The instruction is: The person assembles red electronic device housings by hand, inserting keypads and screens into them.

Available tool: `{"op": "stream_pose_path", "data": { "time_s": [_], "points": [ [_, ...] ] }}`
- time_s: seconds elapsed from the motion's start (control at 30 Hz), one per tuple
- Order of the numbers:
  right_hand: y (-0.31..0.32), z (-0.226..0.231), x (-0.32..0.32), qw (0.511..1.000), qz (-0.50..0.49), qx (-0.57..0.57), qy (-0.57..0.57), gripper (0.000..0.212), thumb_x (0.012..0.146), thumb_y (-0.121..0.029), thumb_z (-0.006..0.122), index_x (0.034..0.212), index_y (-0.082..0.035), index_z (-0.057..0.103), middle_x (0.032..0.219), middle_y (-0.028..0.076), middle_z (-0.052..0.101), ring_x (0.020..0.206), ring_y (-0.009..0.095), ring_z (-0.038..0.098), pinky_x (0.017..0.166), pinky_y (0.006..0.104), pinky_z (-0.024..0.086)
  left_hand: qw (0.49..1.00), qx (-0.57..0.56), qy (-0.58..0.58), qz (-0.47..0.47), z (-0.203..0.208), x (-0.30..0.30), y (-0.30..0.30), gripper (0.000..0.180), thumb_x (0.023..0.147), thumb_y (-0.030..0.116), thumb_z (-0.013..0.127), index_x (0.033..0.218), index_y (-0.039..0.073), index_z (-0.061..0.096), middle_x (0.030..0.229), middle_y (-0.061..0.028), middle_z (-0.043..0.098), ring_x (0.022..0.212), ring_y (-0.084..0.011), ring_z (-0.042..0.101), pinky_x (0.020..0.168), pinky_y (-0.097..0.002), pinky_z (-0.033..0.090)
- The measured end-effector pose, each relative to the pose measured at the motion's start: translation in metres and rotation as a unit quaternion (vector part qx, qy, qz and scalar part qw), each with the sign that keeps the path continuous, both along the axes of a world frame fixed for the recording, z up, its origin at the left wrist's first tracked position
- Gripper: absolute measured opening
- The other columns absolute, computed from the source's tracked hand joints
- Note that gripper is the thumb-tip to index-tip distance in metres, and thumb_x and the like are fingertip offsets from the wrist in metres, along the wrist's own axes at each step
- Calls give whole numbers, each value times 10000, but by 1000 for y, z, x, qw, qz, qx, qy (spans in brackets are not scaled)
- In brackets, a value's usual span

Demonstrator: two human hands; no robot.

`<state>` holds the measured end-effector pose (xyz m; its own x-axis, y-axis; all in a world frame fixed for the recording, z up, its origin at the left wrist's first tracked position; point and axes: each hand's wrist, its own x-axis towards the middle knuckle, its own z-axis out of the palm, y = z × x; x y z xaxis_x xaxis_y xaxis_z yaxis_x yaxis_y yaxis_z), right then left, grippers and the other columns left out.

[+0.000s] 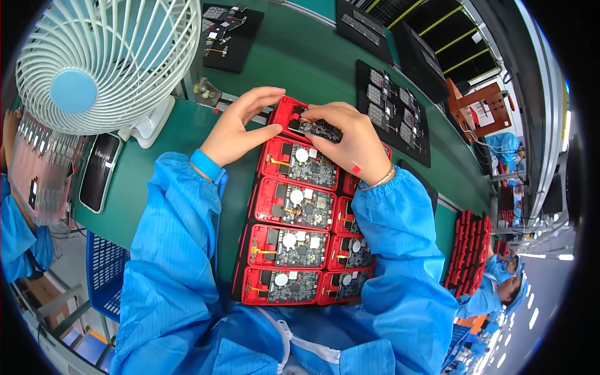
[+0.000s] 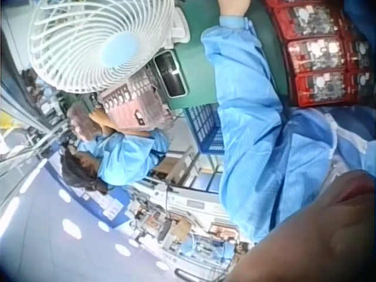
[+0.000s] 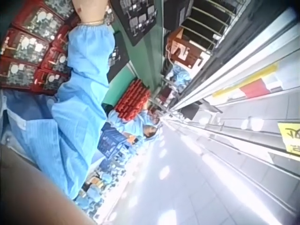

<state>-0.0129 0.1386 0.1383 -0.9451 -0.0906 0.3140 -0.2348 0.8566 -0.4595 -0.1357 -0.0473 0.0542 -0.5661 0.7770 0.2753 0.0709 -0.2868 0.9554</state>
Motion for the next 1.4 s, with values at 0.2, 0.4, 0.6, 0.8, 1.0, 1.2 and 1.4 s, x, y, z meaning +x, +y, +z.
{"op": "stream_pose_path", "data": {
  "time_s": [0.2, 0.4, 0.6, 0.8, 1.0, 1.2, 1.4],
  "points": [
    [3, -4, 3, 1000, -16, 16, -16, 396, 720, -25, 745, 1108, -58, 673, 1100, 123, 683, 1013, 290, 623, 880, 372, 504, 998, -26, -50, -13, -2, -4, -1, 588, 849, 36, 690, 1374, 63, 428, 1358, -102, 533, 1311, -190, 435, 1129, -356, 272],
    [13, -8, 2, 998, -6, -41, -40, 414, 753, -26, 733, 1159, -68, 659, 1157, 108, 671, 1029, 258, 611, 898, 347, 493, 998, -14, -50, -17, -4, -4, -1, 588, 829, 110, 740, 1348, 96, 463, 1328, -101, 564, 1305, -211, 447, 1128, -397, 265],
    [12, -16, 1, 996, -14, -91, -21, 429, 709, -38, 765, 1121, -84, 654, 1089, 88, 675, 928, 279, 622, 855, 356, 509, 997, -16, -71, -15, -6, -3, 2, 581, 822, 100, 742, 1338, 104, 474, 1329, -93, 558, 1308, -206, 441, 1136, -392, 254],
    [9, -4, 2, 997, -37, -62, -40, 417, 717, -53, 768, 1110, -55, 629, 1061, 134, 669, 981, 262, 642, 846, 334, 516, 997, -23, -65, -20, 1, -3, -1, 558, 823, 81, 726, 1325, 110, 483, 1343, -72, 514, 1328, -198, 412, 1142, -389, 244],
    [20, -5, 20, 997, -19, 79, -18, 280, 772, -258, 775, 978, -84, 702, 1089, 49, 702, 1007, 222, 629, 917, 365, 374, 967, -45, 241, 72, 15, 1, -3, 265, 851, 126, 685, 1111, 91, 648, 1353, -93, 528, 1344, -296, 403, 1091, -441, 331],
    [18, -21, 21, 996, -17, 75, 45, 262, 744, -293, 793, 911, -107, 713, 990, 23, 710, 953, 193, 618, 877, 366, 376, 916, -91, 391, 4, 27, -5, -5, 200, 859, 155, 649, 1032, 58, 677, 1198, -123, 639, 1294, -384, 439, 1070, -468, 353],
    [17, -26, 19, 997, -17, 65, 44, 257, 761, -301, 777, 903, -98, 711, 966, 23, 711, 920, 198, 616, 865, 369, 388, 872, -142, 469, 1, 47, -7, 9, 153, 898, 146, 594, 923, 10, 659, 1049, -98, 674, 1183, -340, 537, 1018, -432, 412]
  ]
}}
